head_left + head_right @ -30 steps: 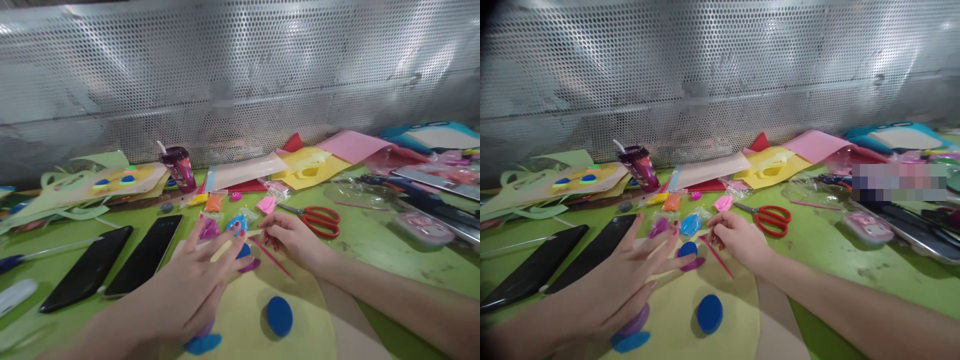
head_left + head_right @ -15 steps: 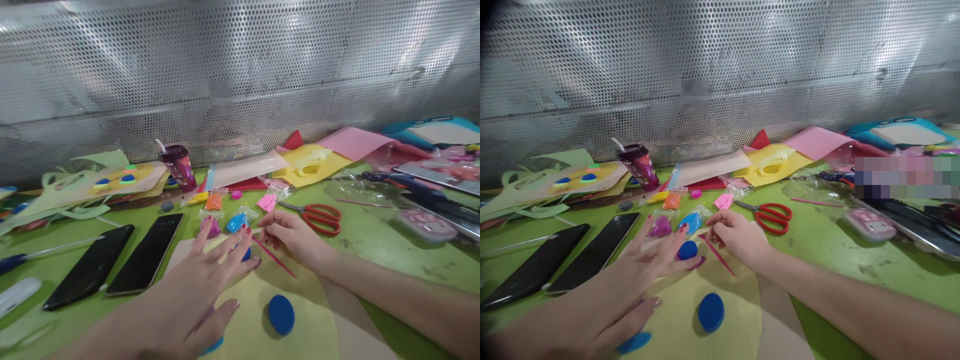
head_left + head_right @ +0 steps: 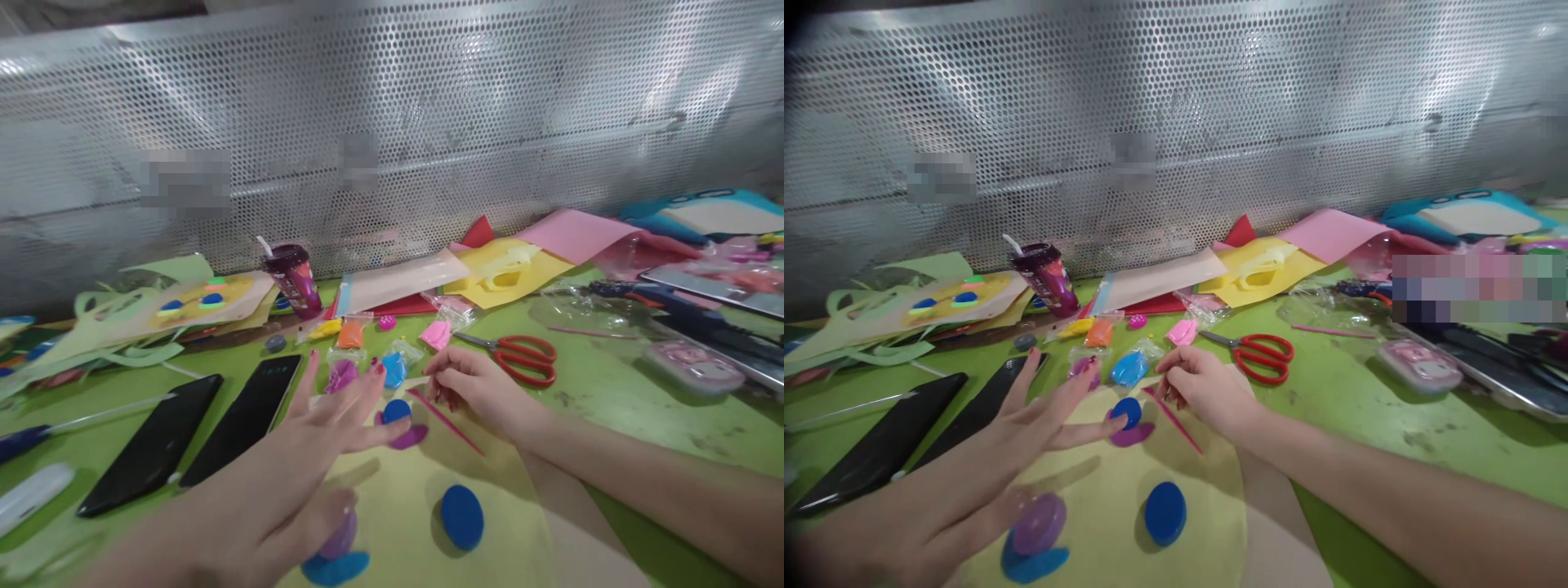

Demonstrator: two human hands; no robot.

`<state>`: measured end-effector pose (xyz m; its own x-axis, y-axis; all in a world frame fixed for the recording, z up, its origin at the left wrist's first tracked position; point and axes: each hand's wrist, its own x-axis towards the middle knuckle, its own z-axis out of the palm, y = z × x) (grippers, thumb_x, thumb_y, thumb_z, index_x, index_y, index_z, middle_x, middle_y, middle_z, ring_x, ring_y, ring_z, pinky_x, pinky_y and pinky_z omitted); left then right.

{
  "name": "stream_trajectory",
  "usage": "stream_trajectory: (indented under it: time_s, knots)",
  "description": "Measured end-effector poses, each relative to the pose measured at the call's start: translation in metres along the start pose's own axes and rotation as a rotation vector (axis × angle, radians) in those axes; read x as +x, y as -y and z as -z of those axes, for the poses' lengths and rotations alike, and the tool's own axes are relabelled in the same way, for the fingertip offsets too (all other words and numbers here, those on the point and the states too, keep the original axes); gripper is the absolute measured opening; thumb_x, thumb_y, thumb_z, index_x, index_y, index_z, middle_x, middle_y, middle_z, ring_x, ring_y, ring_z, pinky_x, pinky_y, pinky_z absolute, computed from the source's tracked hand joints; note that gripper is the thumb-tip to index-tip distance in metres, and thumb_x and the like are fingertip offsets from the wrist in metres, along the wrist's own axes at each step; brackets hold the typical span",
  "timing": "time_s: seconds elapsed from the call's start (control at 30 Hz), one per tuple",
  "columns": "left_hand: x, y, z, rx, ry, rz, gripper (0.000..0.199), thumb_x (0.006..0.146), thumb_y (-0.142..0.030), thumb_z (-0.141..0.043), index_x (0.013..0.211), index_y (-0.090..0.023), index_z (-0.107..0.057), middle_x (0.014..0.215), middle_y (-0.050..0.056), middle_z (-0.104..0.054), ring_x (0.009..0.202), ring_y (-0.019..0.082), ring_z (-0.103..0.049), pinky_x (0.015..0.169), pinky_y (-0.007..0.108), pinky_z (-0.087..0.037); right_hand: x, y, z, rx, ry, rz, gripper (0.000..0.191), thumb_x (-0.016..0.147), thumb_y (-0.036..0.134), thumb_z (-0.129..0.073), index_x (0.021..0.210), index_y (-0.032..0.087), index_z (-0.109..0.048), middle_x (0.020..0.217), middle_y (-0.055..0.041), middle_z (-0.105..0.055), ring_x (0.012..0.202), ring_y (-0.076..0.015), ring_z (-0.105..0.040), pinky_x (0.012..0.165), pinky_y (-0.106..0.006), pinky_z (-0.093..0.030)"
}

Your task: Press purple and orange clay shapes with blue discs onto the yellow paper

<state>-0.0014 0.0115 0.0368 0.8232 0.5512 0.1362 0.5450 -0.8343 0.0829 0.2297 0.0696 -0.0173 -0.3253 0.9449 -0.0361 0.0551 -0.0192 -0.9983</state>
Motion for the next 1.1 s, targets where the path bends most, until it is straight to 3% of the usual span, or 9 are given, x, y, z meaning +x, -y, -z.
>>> stream_trajectory:
  time_s: [0.1, 0.17, 0.33, 0.47, 0.67, 0.8, 0.9, 1.0, 1.1]
  knots:
    - [-0.004, 0.012, -0.003, 0.005, 0.087, -0.038, 0.059, 0.084, -0.026, -0.041, 0.139, -0.032, -0.021, 0.147, 0.002, -0.019, 0.132, 0.03, -0.021, 0.105, 0.057, -0.006, 0.0, -0.001, 0.001, -0.043, -0.017, -0.009, 0.007, 0.074, 0.016, -0.048, 0.077, 0.019, -0.054, 0.064, 0.0018, -0.061, 0.052, -0.0098, -0.05, 0.052, -0.022, -0.039]
    - [-0.003, 0.019, -0.009, -0.015, 0.117, -0.055, 0.053, 0.085, -0.025, -0.037, 0.136, -0.033, -0.029, 0.147, -0.001, -0.019, 0.133, 0.029, -0.021, 0.106, 0.055, -0.009, 0.0, -0.001, 0.002, -0.068, -0.026, -0.013, 0.007, 0.074, 0.017, -0.048, 0.077, 0.019, -0.054, 0.064, 0.0017, -0.061, 0.052, -0.0103, -0.051, 0.054, -0.023, -0.041]
    - [-0.003, 0.023, -0.014, -0.053, 0.093, -0.073, 0.071, 0.083, -0.025, -0.035, 0.141, -0.026, 0.005, 0.144, 0.0, -0.03, 0.135, 0.024, -0.016, 0.108, 0.054, -0.003, 0.0, -0.001, 0.004, -0.123, -0.042, -0.026, 0.008, 0.076, 0.02, -0.049, 0.079, 0.021, -0.057, 0.068, 0.0011, -0.063, 0.056, -0.012, -0.055, 0.056, -0.024, -0.043]
    - [-0.003, 0.022, -0.009, 0.027, 0.129, -0.05, 0.064, 0.081, -0.019, -0.038, 0.14, -0.033, -0.015, 0.146, -0.002, -0.024, 0.134, 0.024, -0.019, 0.108, 0.054, -0.007, 0.0, -0.001, 0.005, -0.143, -0.055, -0.031, 0.009, 0.076, 0.02, -0.05, 0.078, 0.021, -0.058, 0.068, 0.0005, -0.064, 0.056, -0.0124, -0.056, 0.056, -0.025, -0.044]
    - [-0.005, 0.027, -0.015, 0.055, 0.002, -0.07, 0.056, 0.084, -0.023, -0.037, 0.137, -0.032, -0.022, 0.145, -0.001, -0.027, 0.131, 0.024, -0.027, 0.109, 0.052, -0.002, 0.0, -0.001, 0.004, -0.143, -0.059, -0.027, 0.009, 0.076, 0.019, -0.05, 0.078, 0.021, -0.058, 0.067, 0.0005, -0.064, 0.054, -0.012, -0.055, 0.055, -0.024, -0.044]
    - [-0.005, 0.029, -0.017, 0.001, 0.003, -0.081, 0.065, 0.087, -0.026, -0.033, 0.141, -0.025, 0.003, 0.136, 0.002, -0.043, 0.13, 0.021, -0.03, 0.109, 0.049, 0.001, -0.001, 0.0, 0.004, -0.13, -0.053, -0.021, 0.009, 0.075, 0.018, -0.05, 0.077, 0.021, -0.058, 0.067, 0.0002, -0.064, 0.053, -0.0117, -0.054, 0.054, -0.024, -0.044]
    - [-0.004, 0.031, -0.015, -0.047, 0.018, -0.079, 0.068, 0.089, -0.031, -0.031, 0.14, -0.019, 0.012, 0.126, 0.003, -0.054, 0.13, 0.019, -0.031, 0.109, 0.046, 0.004, -0.002, 0.002, 0.002, -0.106, -0.04, -0.017, 0.009, 0.074, 0.017, -0.049, 0.076, 0.02, -0.057, 0.066, 0.0003, -0.063, 0.053, -0.0113, -0.053, 0.055, -0.024, -0.044]
    - [-0.006, 0.032, -0.015, -0.05, 0.029, -0.048, 0.068, 0.09, -0.032, -0.029, 0.139, -0.019, 0.016, 0.124, 0.002, -0.056, 0.131, 0.018, -0.027, 0.105, 0.047, 0.017, -0.003, 0.004, 0.001, -0.084, -0.028, -0.026, 0.01, 0.074, 0.015, -0.047, 0.077, 0.019, -0.056, 0.064, 0.001, -0.061, 0.052, -0.0106, -0.052, 0.052, -0.023, -0.042]
    - [-0.011, 0.031, -0.016, -0.053, 0.086, 0.0, 0.067, 0.092, -0.035, -0.027, 0.138, -0.019, 0.018, 0.13, 0.004, -0.049, 0.134, 0.019, -0.019, 0.103, 0.047, 0.021, -0.004, 0.005, 0.0, -0.071, -0.021, -0.041, 0.011, 0.074, 0.013, -0.047, 0.077, 0.019, -0.055, 0.063, 0.0015, -0.06, 0.051, -0.0102, -0.051, 0.05, -0.022, -0.04]
